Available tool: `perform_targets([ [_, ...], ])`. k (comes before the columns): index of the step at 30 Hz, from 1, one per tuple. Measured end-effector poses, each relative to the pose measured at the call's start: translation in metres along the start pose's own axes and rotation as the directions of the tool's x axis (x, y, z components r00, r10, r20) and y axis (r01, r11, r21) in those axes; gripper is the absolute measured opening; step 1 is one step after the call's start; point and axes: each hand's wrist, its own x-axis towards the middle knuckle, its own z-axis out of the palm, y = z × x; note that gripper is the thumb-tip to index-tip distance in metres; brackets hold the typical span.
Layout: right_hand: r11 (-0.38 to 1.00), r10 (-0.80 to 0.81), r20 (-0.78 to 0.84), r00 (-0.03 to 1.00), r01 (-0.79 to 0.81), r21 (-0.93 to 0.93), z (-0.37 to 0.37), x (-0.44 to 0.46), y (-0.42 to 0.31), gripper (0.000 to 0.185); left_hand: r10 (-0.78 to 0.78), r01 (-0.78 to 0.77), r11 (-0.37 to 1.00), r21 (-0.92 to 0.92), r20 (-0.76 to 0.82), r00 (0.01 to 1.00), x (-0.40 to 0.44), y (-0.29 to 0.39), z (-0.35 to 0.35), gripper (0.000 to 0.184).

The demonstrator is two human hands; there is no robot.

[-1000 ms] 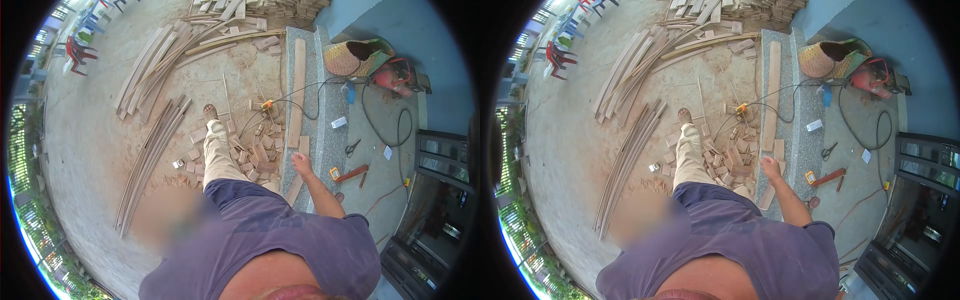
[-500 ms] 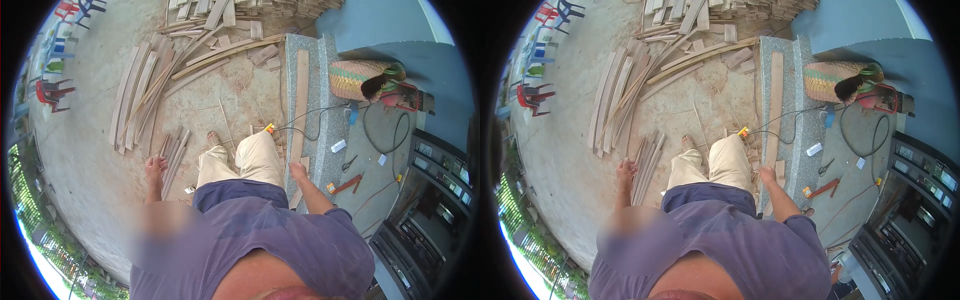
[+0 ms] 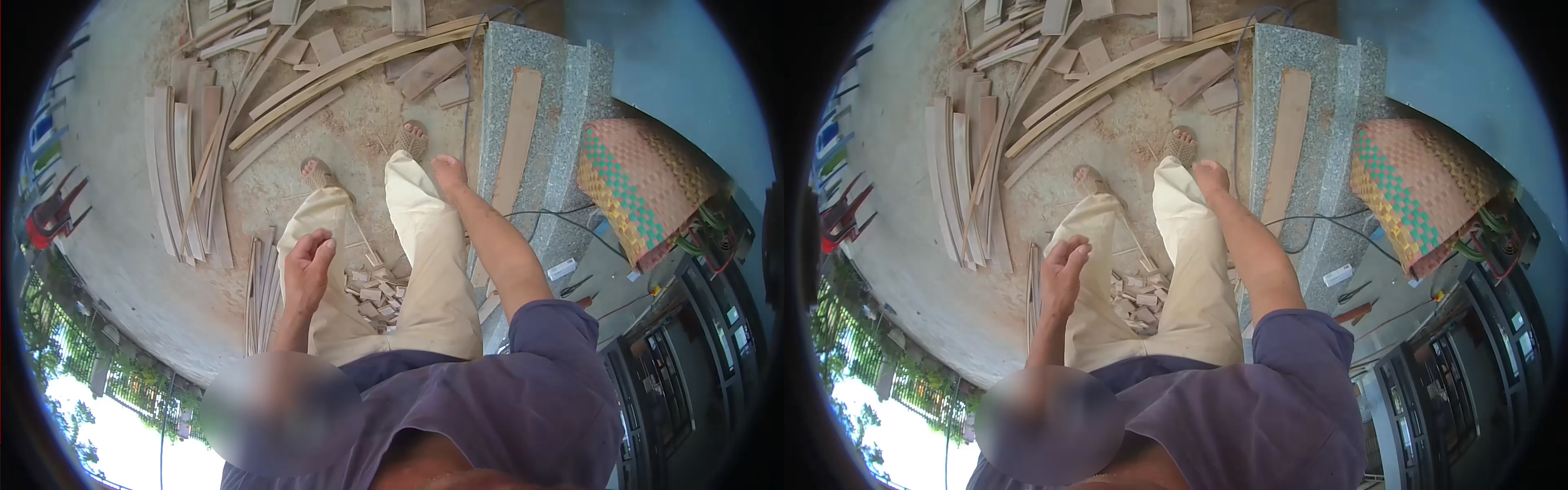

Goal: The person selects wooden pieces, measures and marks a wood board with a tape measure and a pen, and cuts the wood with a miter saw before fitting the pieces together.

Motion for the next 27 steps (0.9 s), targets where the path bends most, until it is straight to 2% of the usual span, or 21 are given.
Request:
perform_targets([
  [2, 0.998, 0.009, 0.114, 0.993, -0.016, 0.055, 0.028, 0.048, -0.007, 0.043, -0.013, 0.046, 0.971, -0.233, 0.142, 0.99, 0.066, 0.021, 0.045, 0.032],
  [4, 0.98, 0.074, 0.13, 0.989, -0.097, 0.176, 0.06, 0.102, -0.004, 0.048, -0.034, 0.101, 0.938, -0.331, 0.202, 0.979, 0.121, 0.022, 0.087, 0.038],
  [6, 0.944, 0.119, 0.267, 0.956, -0.192, 0.268, 0.068, 0.14, -0.032, 0.054, -0.075, 0.16, 0.919, -0.36, 0.239, 0.968, 0.165, 0.004, 0.124, 0.036],
  [7, 0.877, 0.152, 0.264, 0.952, -0.253, 0.408, 0.08, 0.172, -0.033, 0.055, -0.087, 0.185, 0.899, -0.398, 0.25, 0.964, 0.178, -0.01, 0.134, 0.035],
  [8, 0.786, 0.182, 0.262, 0.948, -0.3, 0.54, 0.093, 0.197, -0.032, 0.056, -0.121, 0.212, 0.895, -0.392, 0.244, 0.962, 0.187, -0.028, 0.139, 0.035],
  [10, 0.693, 0.403, 0.086, 0.911, -0.365, 0.622, 0.099, 0.206, -0.082, 0.038, -0.302, 0.373, 0.914, -0.158, 0.349, 0.887, 0.207, -0.059, 0.145, 0.03],
  [12, 0.701, 0.285, 0.042, 0.958, -0.238, 0.672, 0.114, 0.248, -0.076, 0.045, -0.395, 0.457, 0.883, -0.109, 0.354, 0.848, 0.22, -0.066, 0.143, 0.028],
  [13, 0.697, 0.301, 0.054, 0.952, -0.258, 0.669, 0.121, 0.254, -0.072, 0.045, -0.46, 0.513, 0.856, -0.067, 0.357, 0.813, 0.223, -0.063, 0.141, 0.027],
  [14, 0.686, 0.226, 0.112, 0.968, -0.24, 0.687, 0.123, 0.261, -0.072, 0.044, -0.469, 0.519, 0.852, -0.06, 0.352, 0.81, 0.226, -0.055, 0.14, 0.027],
  [15, 0.673, 0.14, 0.156, 0.978, -0.209, 0.709, 0.119, 0.267, -0.075, 0.043, -0.372, 0.477, 0.849, -0.228, 0.384, 0.845, 0.231, -0.044, 0.141, 0.026],
  [16, 0.67, 0.14, 0.151, 0.979, -0.206, 0.713, 0.114, 0.266, -0.075, 0.043, -0.27, 0.428, 0.815, -0.391, 0.398, 0.877, 0.234, -0.036, 0.141, 0.025],
  [17, 0.553, -0.053, 0.289, 0.956, -0.213, 0.805, 0.108, 0.259, -0.072, 0.039, -0.27, 0.427, 0.816, -0.389, 0.396, 0.878, 0.236, -0.034, 0.139, 0.025],
  [18, 0.425, -0.267, 0.38, 0.885, -0.246, 0.871, 0.103, 0.248, -0.075, 0.034, -0.236, 0.392, 0.828, -0.402, 0.385, 0.893, 0.238, -0.03, 0.137, 0.026],
  [19, 0.425, -0.278, 0.374, 0.885, -0.236, 0.874, 0.096, 0.235, -0.077, 0.034, -0.193, 0.353, 0.837, -0.417, 0.378, 0.905, 0.24, -0.024, 0.137, 0.027],
  [20, 0.399, -0.343, 0.454, 0.822, -0.309, 0.863, 0.086, 0.219, -0.074, 0.031, -0.178, 0.344, 0.838, -0.423, 0.385, 0.906, 0.241, -0.022, 0.136, 0.027],
  [22, 0.379, -0.456, 0.546, 0.703, -0.402, 0.834, 0.067, 0.198, -0.062, 0.029, -0.273, 0.394, 0.847, -0.358, 0.342, 0.899, 0.245, -0.024, 0.136, 0.026],
  [23, 0.378, -0.5, 0.569, 0.653, -0.427, 0.822, 0.06, 0.192, -0.052, 0.03, -0.254, 0.381, 0.849, -0.366, 0.349, 0.902, 0.245, -0.024, 0.137, 0.026],
  [24, 0.385, -0.507, 0.563, 0.653, -0.413, 0.826, 0.056, 0.182, -0.048, 0.03, -0.256, 0.38, 0.844, -0.379, 0.339, 0.905, 0.244, -0.025, 0.138, 0.027],
  [26, 0.48, -0.368, 0.569, 0.735, -0.373, 0.794, 0.047, 0.17, -0.047, 0.035, -0.226, 0.359, 0.845, -0.396, 0.344, 0.911, 0.243, -0.026, 0.145, 0.027],
  [27, 0.485, -0.388, 0.552, 0.739, -0.345, 0.803, 0.045, 0.168, -0.047, 0.035, -0.252, 0.387, 0.84, -0.38, 0.358, 0.899, 0.241, -0.028, 0.149, 0.027],
])
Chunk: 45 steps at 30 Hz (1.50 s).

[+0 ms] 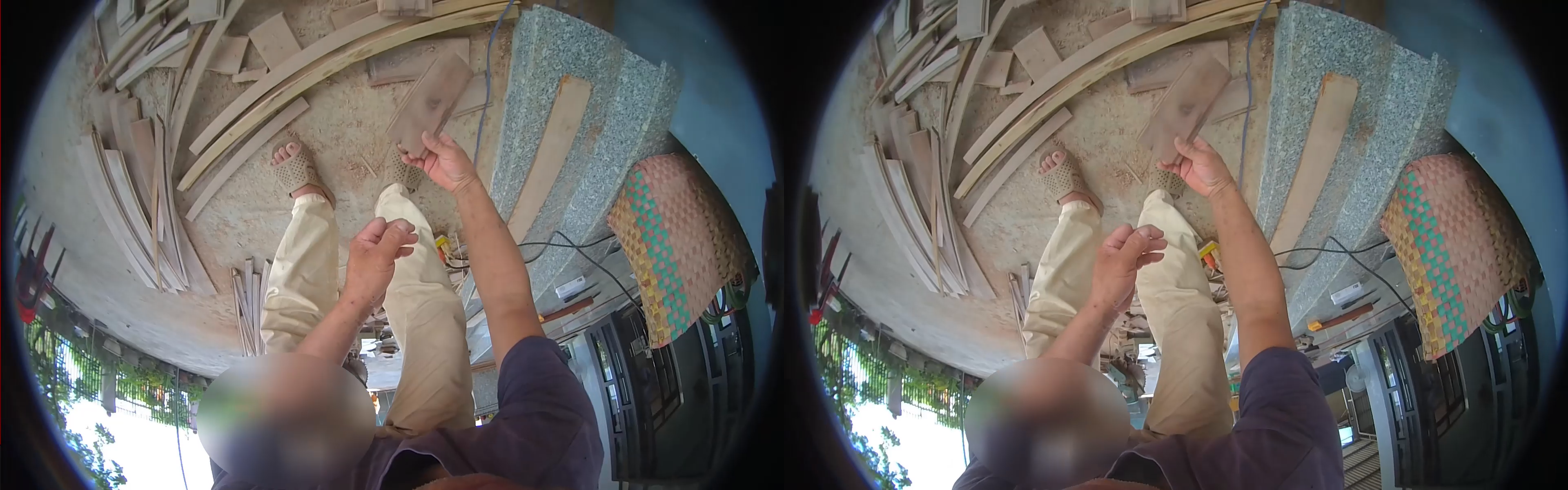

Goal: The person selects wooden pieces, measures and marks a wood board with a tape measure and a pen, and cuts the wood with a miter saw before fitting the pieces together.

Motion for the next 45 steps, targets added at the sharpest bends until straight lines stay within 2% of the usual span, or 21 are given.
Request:
perform_targets([
  [2, 0.98, 0.071, -0.186, 0.98, -0.103, -0.171, -0.004, -0.008, 0.006, 0.034, -0.026, 0.026, 1.0, 0.011, 0.014, 1.0, 0.001, -0.007, 0.006, 0.027],
  [3, 0.98, 0.052, -0.181, 0.982, -0.085, -0.182, -0.009, -0.011, 0.006, 0.034, -0.047, 0.046, 0.998, 0.043, 0.026, 0.999, 0.003, -0.01, 0.01, 0.026],
  [5, 0.878, 0.063, -0.291, 0.955, -0.192, -0.439, -0.014, -0.007, 0.011, 0.028, -0.073, 0.07, 0.994, 0.078, 0.038, 0.997, 0.012, -0.022, 0.01, 0.026],
  [9, 0.818, 0.033, -0.315, 0.949, -0.207, -0.537, -0.013, -0.001, 0.006, 0.027, -0.11, 0.109, 0.99, 0.092, 0.012, 0.994, 0.022, -0.014, 0.016, 0.027],
  [11, 0.712, -0.017, -0.373, 0.927, -0.251, -0.655, -0.007, 0.009, 0.003, 0.025, -0.089, 0.088, 0.99, 0.107, 0.0, 0.996, 0.023, -0.009, 0.014, 0.029],
  [15, 0.706, -0.078, -0.367, 0.927, -0.208, -0.677, 0.005, 0.03, -0.017, 0.027, -0.083, 0.084, 0.992, 0.091, -0.01, 0.996, 0.027, -0.004, 0.013, 0.03],
  [17, 0.642, -0.227, -0.341, 0.912, -0.123, -0.757, 0.025, 0.042, -0.044, 0.029, -0.089, 0.089, 0.992, 0.088, -0.001, 0.996, 0.028, 0.002, 0.014, 0.03],
  [21, 0.741, -0.308, -0.284, 0.908, 0.041, -0.67, 0.064, 0.074, -0.114, 0.027, -0.079, 0.08, 0.996, 0.049, -0.013, 0.997, 0.03, 0.012, 0.015, 0.03],
  [25, 0.805, -0.357, -0.266, 0.896, 0.151, -0.573, 0.065, 0.127, -0.191, 0.029, -0.084, 0.084, 0.996, 0.02, -0.006, 0.996, 0.032, 0.017, 0.011, 0.03],
  [27, 0.815, -0.461, -0.127, 0.878, 0.362, -0.453, 0.074, 0.145, -0.22, 0.039, -0.103, 0.103, 0.995, 0.004, -0.002, 0.995, 0.031, 0.018, 0.009, 0.03],
  [30, 0.83, -0.478, -0.244, 0.844, 0.343, -0.441, 0.088, 0.158, -0.232, 0.049, -0.078, 0.078, 0.997, -0.005, -0.011, 0.997, 0.032, 0.019, 0.011, 0.029],
  [31, 0.74, -0.517, -0.311, 0.797, 0.235, -0.63, 0.088, 0.162, -0.22, 0.057, -0.091, 0.091, 0.996, -0.015, -0.004, 0.996, 0.032, 0.017, 0.011, 0.028],
  [32, 0.75, -0.503, -0.306, 0.808, 0.232, -0.619, 0.088, 0.166, -0.201, 0.057, -0.103, 0.103, 0.994, -0.022, 0.002, 0.995, 0.031, 0.016, 0.01, 0.028],
  [33, 0.376, -0.532, -0.225, 0.816, -0.01, -0.926, 0.091, 0.162, -0.18, 0.059, -0.098, 0.097, 0.995, -0.027, -0.019, 0.995, 0.03, 0.017, 0.008, 0.028],
  [34, -0.122, -0.523, -0.133, 0.842, -0.229, -0.966, 0.093, 0.158, -0.159, 0.062, -0.109, 0.109, 0.994, -0.016, -0.011, 0.994, 0.03, 0.017, 0.007, 0.028],
  [36, -0.58, -0.379, 0.241, 0.894, -0.026, -0.814, 0.096, 0.155, -0.103, 0.068, -0.117, 0.117, 0.993, -0.015, -0.005, 0.993, 0.031, 0.019, 0.007, 0.028],
  [38, -0.774, -0.242, 0.453, 0.858, 0.111, -0.623, 0.111, 0.166, -0.06, 0.061, -0.095, 0.096, 0.995, -0.034, 0.035, 0.995, 0.028, 0.021, 0.005, 0.029],
  [39, -0.771, -0.237, 0.458, 0.857, 0.121, -0.625, 0.118, 0.177, -0.046, 0.061, -0.093, 0.094, 0.995, -0.036, 0.025, 0.995, 0.029, 0.021, 0.003, 0.029],
  [41, -0.952, -0.182, 0.638, 0.748, 0.027, -0.304, 0.126, 0.204, -0.023, 0.049, -0.115, 0.116, 0.993, -0.003, 0.051, 0.992, 0.028, 0.019, 0.0, 0.03],
  [42, -0.95, -0.178, 0.635, 0.752, 0.036, -0.31, 0.128, 0.214, -0.018, 0.049, -0.123, 0.123, 0.992, -0.006, 0.042, 0.992, 0.027, 0.019, -0.002, 0.03],
  [45, -0.931, -0.104, 0.494, 0.863, 0.091, -0.354, 0.142, 0.222, -0.014, 0.034, -0.117, 0.119, 0.992, -0.034, 0.063, 0.991, 0.021, 0.018, -0.005, 0.031],
])
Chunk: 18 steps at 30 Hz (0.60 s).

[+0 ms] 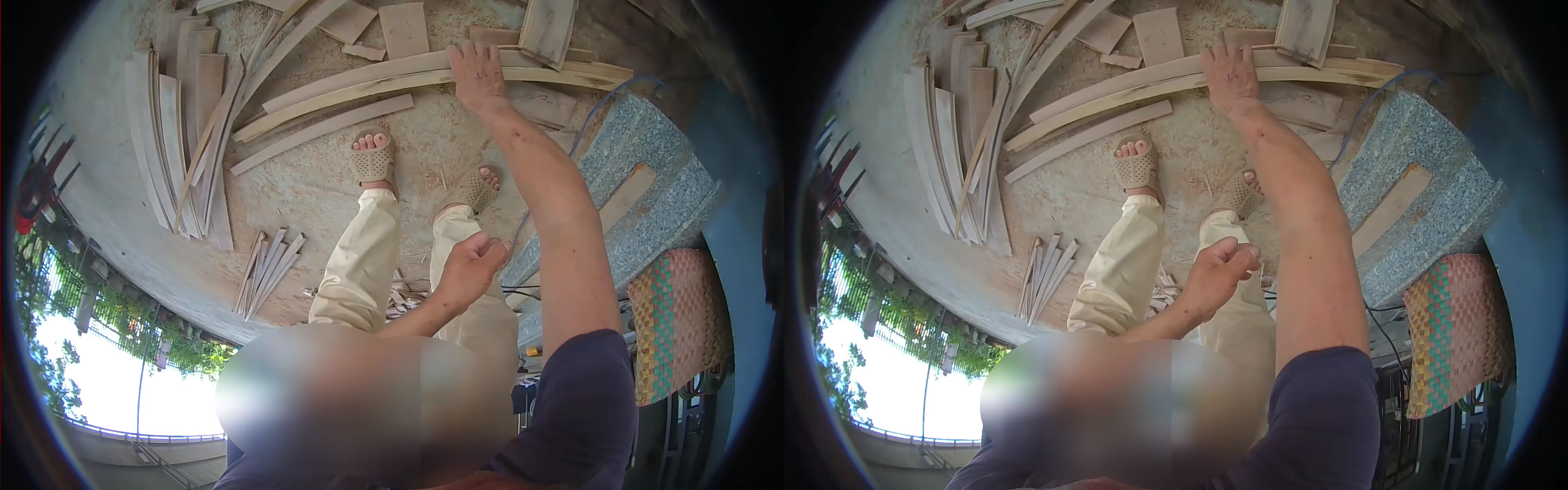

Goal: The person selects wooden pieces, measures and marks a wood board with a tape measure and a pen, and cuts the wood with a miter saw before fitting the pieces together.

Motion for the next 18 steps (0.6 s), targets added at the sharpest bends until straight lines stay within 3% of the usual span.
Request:
perform_targets([
  [2, 0.997, -0.072, 0.219, 0.973, 0.067, 0.027, -0.015, 0.003, -0.005, 0.025, 0.033, -0.033, 0.999, -0.014, 0.014, 0.999, -0.002, 0.003, 0.002, 0.03],
  [6, 0.996, -0.069, 0.215, 0.974, 0.056, 0.064, -0.019, -0.009, -0.024, 0.018, 0.003, -0.002, 1.0, -0.012, 0.05, 0.999, -0.01, 0.01, 0.01, 0.03],
  [9, 0.975, -0.176, 0.241, 0.954, 0.135, 0.179, -0.001, -0.024, -0.057, 0.016, 0.047, -0.049, 0.998, 0.03, 0.061, 0.997, -0.01, 0.016, 0.007, 0.031],
  [12, 0.957, -0.117, 0.219, 0.969, 0.051, 0.287, -0.004, -0.027, -0.087, 0.018, 0.062, -0.064, 0.997, 0.049, 0.055, 0.997, -0.018, 0.031, 0.003, 0.033],
  [14, 0.912, -0.066, 0.289, 0.955, -0.06, 0.406, -0.01, -0.008, -0.103, 0.04, 0.047, -0.049, 0.998, 0.033, 0.077, 0.996, -0.021, 0.035, -0.003, 0.035],
  [15, 0.908, -0.082, 0.28, 0.956, -0.044, 0.417, -0.011, 0.006, -0.111, 0.04, 0.055, -0.056, 0.998, 0.028, 0.06, 0.997, -0.02, 0.027, -0.001, 0.035],
  [17, 0.893, 0.015, -0.133, 0.991, 0.046, 0.449, -0.011, 0.049, -0.121, 0.048, 0.228, -0.228, 0.973, -0.038, 0.003, 0.974, -0.012, 0.01, 0.002, 0.026],
  [18, 0.889, 0.004, -0.144, 0.99, 0.062, 0.453, -0.008, 0.072, -0.127, 0.048, 0.239, -0.239, 0.97, -0.04, -0.01, 0.971, -0.016, 0.013, -0.002, 0.026],
])
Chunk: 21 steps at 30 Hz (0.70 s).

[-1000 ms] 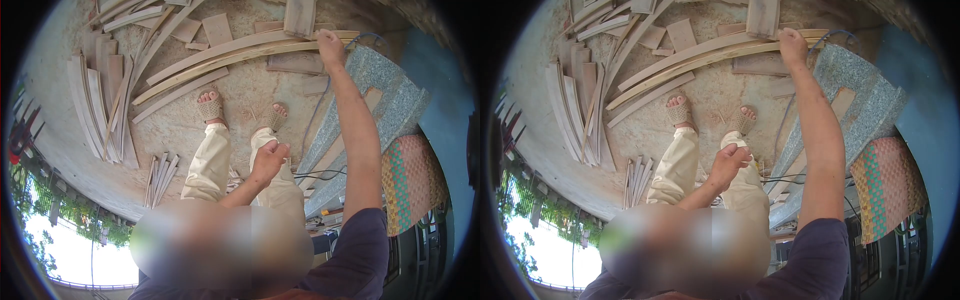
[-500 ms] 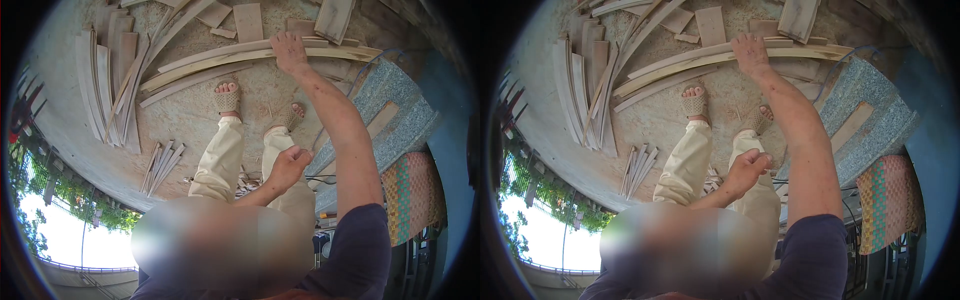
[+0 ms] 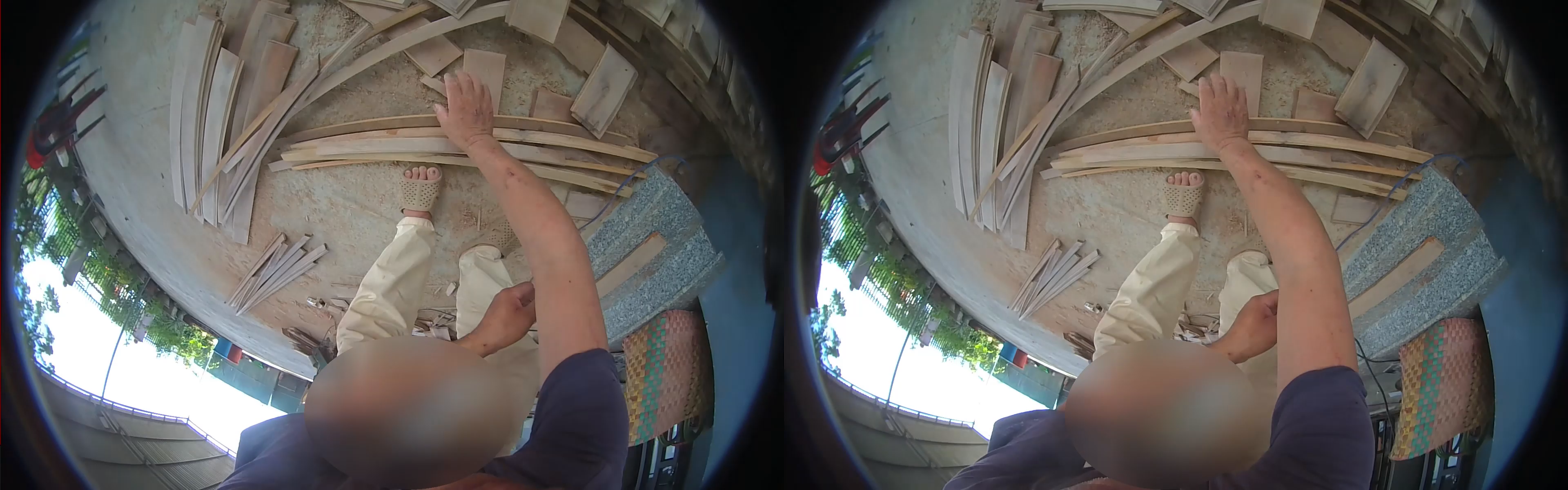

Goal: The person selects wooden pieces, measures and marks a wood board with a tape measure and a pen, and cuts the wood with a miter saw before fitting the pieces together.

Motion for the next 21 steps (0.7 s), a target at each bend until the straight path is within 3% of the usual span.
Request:
perform_targets([
  [2, 0.966, 0.028, -0.261, 0.965, -0.093, -0.24, 0.016, 0.045, -0.006, 0.06, 0.196, -0.2, 0.967, 0.159, 0.04, 0.98, -0.005, 0.013, -0.006, 0.027],
  [3, 0.967, 0.016, -0.266, 0.964, -0.082, -0.24, 0.015, 0.063, -0.011, 0.06, 0.209, -0.212, 0.964, 0.158, 0.035, 0.977, -0.006, 0.012, -0.008, 0.027],
  [5, 0.916, 0.319, 0.088, 0.944, -0.283, -0.285, 0.012, 0.091, -0.027, 0.067, 0.281, -0.287, 0.917, 0.277, 0.062, 0.958, -0.012, 0.009, -0.012, 0.031],
  [7, 0.896, 0.405, 0.149, 0.902, -0.358, -0.264, 0.006, 0.098, -0.04, 0.071, 0.395, -0.393, 0.896, 0.208, 0.034, 0.918, -0.017, 0.01, -0.009, 0.032],
  [9, 0.871, 0.477, 0.205, 0.855, -0.427, -0.244, -0.002, 0.1, -0.046, 0.074, 0.313, -0.319, 0.94, 0.119, 0.06, 0.948, -0.017, 0.011, -0.012, 0.034],
  [10, 0.873, 0.482, 0.198, 0.853, -0.448, -0.192, 0.003, 0.094, -0.047, 0.065, 0.324, -0.329, 0.937, 0.115, 0.061, 0.944, -0.017, 0.016, -0.012, 0.034],
  [12, 0.865, 0.499, 0.18, 0.848, -0.476, -0.158, 0.004, 0.091, -0.041, 0.057, 0.27, -0.275, 0.938, 0.21, 0.054, 0.961, -0.016, 0.027, -0.01, 0.034],
  [14, 0.698, 0.548, 0.491, 0.677, -0.694, 0.178, -0.006, 0.087, -0.027, 0.042, 0.269, -0.275, 0.947, 0.165, 0.061, 0.961, -0.017, 0.036, -0.007, 0.033],
  [15, 0.688, 0.574, 0.476, 0.666, -0.708, 0.159, -0.002, 0.079, -0.012, 0.042, 0.263, -0.266, 0.955, 0.13, 0.044, 0.964, -0.017, 0.04, -0.002, 0.032],
  [16, 0.628, 0.546, 0.474, 0.691, -0.712, 0.314, 0.006, 0.073, -0.001, 0.037, 0.258, -0.265, 0.956, 0.127, 0.068, 0.964, -0.016, 0.043, 0.003, 0.032],
  [17, 0.553, 0.51, 0.469, 0.721, -0.693, 0.463, 0.014, 0.067, 0.01, 0.032, 0.119, -0.118, 0.993, -0.019, 0.076, 0.99, -0.014, 0.047, 0.007, 0.03],
  [18, 0.553, 0.511, 0.47, 0.72, -0.694, 0.462, 0.006, 0.059, 0.019, 0.032, -0.02, 0.035, 0.986, -0.162, 0.089, 0.996, -0.015, 0.048, 0.009, 0.03],
  [19, 0.48, 0.502, 0.507, 0.701, -0.713, 0.511, -0.005, 0.053, 0.03, 0.032, -0.011, 0.022, 0.987, -0.157, 0.072, 0.997, -0.012, 0.045, 0.007, 0.03],
  [20, 0.403, 0.482, 0.546, 0.685, -0.727, 0.556, -0.014, 0.049, 0.041, 0.031, -0.067, 0.064, 0.997, 0.032, 0.093, 0.993, -0.007, 0.037, 0.005, 0.029],
  [21, 0.5, 0.489, 0.506, 0.711, -0.704, 0.505, -0.024, 0.043, 0.056, 0.029, -0.073, 0.067, 0.995, 0.069, 0.096, 0.993, -0.006, 0.035, 0.005, 0.029],
])
